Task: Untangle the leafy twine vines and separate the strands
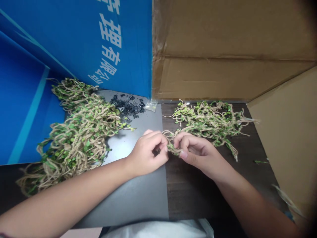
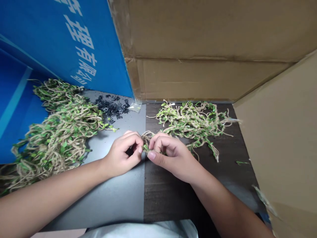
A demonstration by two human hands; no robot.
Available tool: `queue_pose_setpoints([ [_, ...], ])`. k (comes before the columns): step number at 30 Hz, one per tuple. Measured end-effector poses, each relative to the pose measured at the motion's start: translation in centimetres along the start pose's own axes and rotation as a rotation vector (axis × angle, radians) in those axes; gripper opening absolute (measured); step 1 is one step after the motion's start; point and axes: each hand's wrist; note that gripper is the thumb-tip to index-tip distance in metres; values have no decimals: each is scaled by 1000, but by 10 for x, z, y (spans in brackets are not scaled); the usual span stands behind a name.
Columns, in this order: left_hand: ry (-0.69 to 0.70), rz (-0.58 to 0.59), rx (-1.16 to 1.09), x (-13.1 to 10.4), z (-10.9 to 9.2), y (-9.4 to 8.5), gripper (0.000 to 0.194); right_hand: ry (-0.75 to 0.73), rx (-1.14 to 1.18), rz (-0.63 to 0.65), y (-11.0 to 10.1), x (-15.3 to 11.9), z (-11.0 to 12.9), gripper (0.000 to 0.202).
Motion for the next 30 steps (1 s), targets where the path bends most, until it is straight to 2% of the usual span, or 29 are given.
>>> queue_pose_setpoints([
  [5, 42, -3, -23, -1, 0, 0, 11, 26, 22, -92, -2, 1, -2, 35],
  [8, 38, -2, -18, -1, 0, 0, 11, 46, 88, -162, -4, 1, -4, 28],
  [10, 38, -6, -19, -1, 0, 0, 11, 83, 143, -173, -4, 2, -4, 31],
  [13, 28, -16, -16, 0, -1, 0, 12, 106, 205, -142, -3, 2, -4, 34],
  [16, 19, -15, -19, 0, -1, 0, 12, 85, 208, -81, -4, 0, -4, 28],
  [20, 17, -2, -46, 0, 0, 0, 12, -3, 177, 9, -7, -3, -6, 23],
  [23, 18, 5, -52, -1, 0, 0, 12, -72, 188, 22, -8, -4, -9, 22],
  [27, 34, 11, -44, -1, 0, 0, 10, -84, 132, 52, -8, -5, -11, 27],
  [30, 34, 11, -39, -1, 0, 0, 10, -146, 78, 59, -9, -3, -6, 36],
])
Point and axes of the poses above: each hand's wrist, its own x-axis towards the middle knuckle, its own y-axis out of the palm, z = x × y, and after that the axes turned 13 degrees about -z, right-handed
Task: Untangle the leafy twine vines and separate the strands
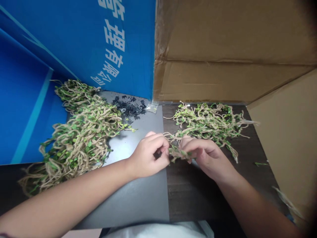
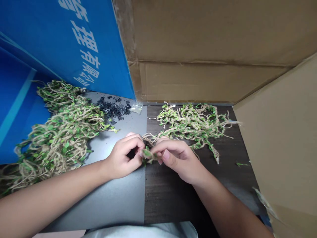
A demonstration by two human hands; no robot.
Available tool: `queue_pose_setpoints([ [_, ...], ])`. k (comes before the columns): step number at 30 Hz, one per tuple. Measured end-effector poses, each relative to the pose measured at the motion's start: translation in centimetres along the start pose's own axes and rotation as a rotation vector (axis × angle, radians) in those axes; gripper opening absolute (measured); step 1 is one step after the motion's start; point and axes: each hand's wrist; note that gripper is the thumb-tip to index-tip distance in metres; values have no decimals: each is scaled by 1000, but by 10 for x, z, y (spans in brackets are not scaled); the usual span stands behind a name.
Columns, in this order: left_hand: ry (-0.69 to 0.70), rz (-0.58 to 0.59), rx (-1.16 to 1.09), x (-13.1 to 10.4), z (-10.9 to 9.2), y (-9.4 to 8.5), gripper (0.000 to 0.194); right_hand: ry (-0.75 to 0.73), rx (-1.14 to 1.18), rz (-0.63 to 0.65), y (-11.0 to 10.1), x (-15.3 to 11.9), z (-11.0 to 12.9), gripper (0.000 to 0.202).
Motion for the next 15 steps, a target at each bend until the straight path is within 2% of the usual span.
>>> queue_pose_setpoints([
  [3, -29, -32, 23, 0, 1, -1, 11, -77, -102, 47, -1, 4, 10, 59],
  [5, -43, -50, 34, 0, 1, -1, 12, -170, -269, 76, -2, 6, 17, 62],
  [7, -41, -52, 28, 0, 0, -1, 11, -291, -492, 75, -2, 7, 22, 55],
  [10, -43, -51, 19, 1, 0, -2, 11, -404, -748, 45, -3, 6, 24, 32],
  [12, -54, -54, 23, 1, 0, -2, 11, -409, -787, 73, -3, 6, 24, 20],
  [15, -57, -49, 35, 1, 0, -2, 11, -371, -684, 163, -3, 5, 24, 9],
])
Point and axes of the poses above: each hand's wrist, its own x-axis towards the middle knuckle, its own y-axis out of the palm, z = x × y, and after that the axes turned 13 degrees about -z, right-handed
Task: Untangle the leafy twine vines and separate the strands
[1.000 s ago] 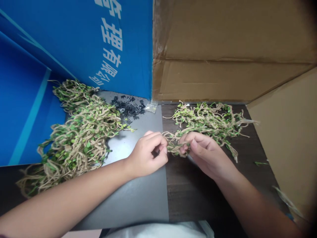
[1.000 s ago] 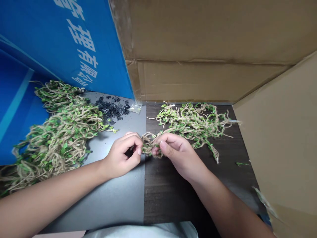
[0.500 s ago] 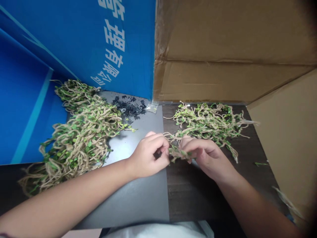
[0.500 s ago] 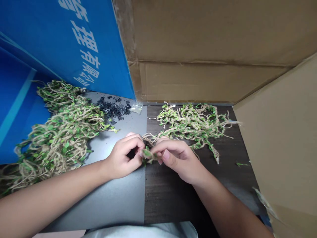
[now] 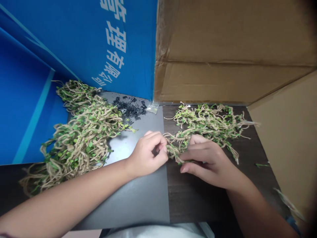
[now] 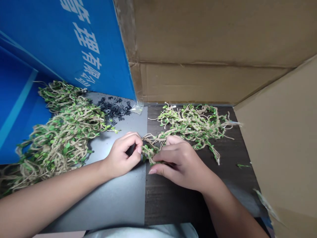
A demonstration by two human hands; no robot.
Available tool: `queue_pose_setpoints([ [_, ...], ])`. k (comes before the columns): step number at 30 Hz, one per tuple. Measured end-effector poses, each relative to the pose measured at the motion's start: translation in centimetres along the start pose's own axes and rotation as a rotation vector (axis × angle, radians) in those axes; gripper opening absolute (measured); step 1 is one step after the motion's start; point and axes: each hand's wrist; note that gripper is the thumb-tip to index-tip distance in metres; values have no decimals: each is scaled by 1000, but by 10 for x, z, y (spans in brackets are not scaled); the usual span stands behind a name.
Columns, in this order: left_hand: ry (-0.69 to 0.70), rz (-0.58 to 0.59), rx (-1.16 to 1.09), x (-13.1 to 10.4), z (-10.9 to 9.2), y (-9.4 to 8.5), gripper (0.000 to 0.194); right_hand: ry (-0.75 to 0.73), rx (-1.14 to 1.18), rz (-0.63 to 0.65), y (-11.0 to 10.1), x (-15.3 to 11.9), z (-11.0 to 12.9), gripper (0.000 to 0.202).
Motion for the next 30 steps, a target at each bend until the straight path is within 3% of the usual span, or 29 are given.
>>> queue_pose_setpoints([
  [2, -1, 0, 10, 0, 0, 0, 11, 25, 107, 1, -1, -1, 1, 4],
  [7, 9, 0, 30, 0, 0, 1, 11, 165, 272, -115, -4, -5, 2, 15],
  [10, 25, 4, 25, -1, 0, 2, 11, 231, 314, -113, -5, -7, 2, 18],
  [16, 10, 0, 16, 0, 2, 2, 11, 207, 510, -125, -5, -12, 3, 14],
  [21, -16, -6, 7, -1, 4, 1, 12, 267, 737, -358, -1, -16, 0, 12],
  [27, -5, 7, -25, -1, 1, 1, 11, 428, 634, -733, 2, -7, -4, 8],
  [30, 4, 17, -39, 0, 0, 1, 11, 479, 633, -823, 2, -5, -5, 16],
])
Point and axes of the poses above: each hand's wrist, its own x-axis towards the middle knuckle, its own y-axis out of the palm, z = x × y, and after that the axes turned 13 degrees about -z, right-handed
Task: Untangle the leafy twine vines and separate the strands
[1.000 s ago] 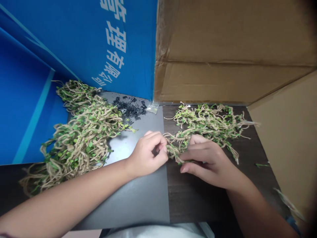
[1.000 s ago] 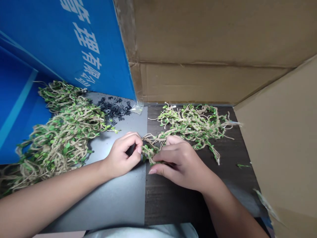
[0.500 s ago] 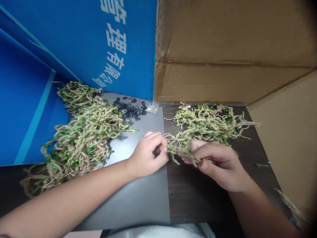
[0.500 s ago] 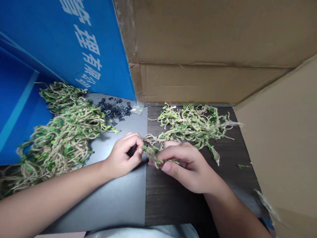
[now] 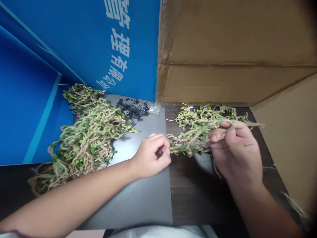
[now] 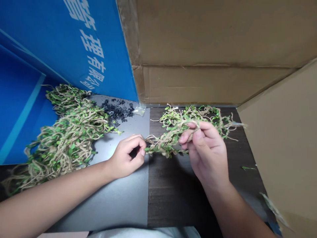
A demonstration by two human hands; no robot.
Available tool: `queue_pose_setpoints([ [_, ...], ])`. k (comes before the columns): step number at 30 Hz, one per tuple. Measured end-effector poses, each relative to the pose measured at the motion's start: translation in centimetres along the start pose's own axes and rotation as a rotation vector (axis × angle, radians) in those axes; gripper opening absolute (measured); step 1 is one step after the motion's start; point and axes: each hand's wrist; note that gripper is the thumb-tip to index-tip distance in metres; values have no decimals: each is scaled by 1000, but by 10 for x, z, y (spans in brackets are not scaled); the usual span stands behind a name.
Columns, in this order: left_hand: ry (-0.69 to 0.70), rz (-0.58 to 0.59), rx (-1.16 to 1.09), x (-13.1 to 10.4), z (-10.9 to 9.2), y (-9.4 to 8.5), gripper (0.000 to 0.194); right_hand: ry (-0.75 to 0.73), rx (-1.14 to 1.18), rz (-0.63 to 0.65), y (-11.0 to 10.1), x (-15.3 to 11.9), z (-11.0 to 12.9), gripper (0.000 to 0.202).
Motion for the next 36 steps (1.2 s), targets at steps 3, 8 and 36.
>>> queue_pose_setpoints([
  [3, 5, 6, -2, 0, 0, 0, 11, 40, 9, -20, 1, 0, 0, 38],
  [8, 6, 6, -2, -1, 0, 0, 10, 24, 60, -56, 2, 2, 2, 37],
  [36, 49, -7, 21, -2, 2, 1, 12, -117, -56, -4, -3, -4, 7, 20],
])
Point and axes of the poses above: each hand's wrist, its own x-axis towards the middle knuckle, its own y-axis out of the palm, z = x × y, and after that the axes turned 13 degrees about -z, right-handed
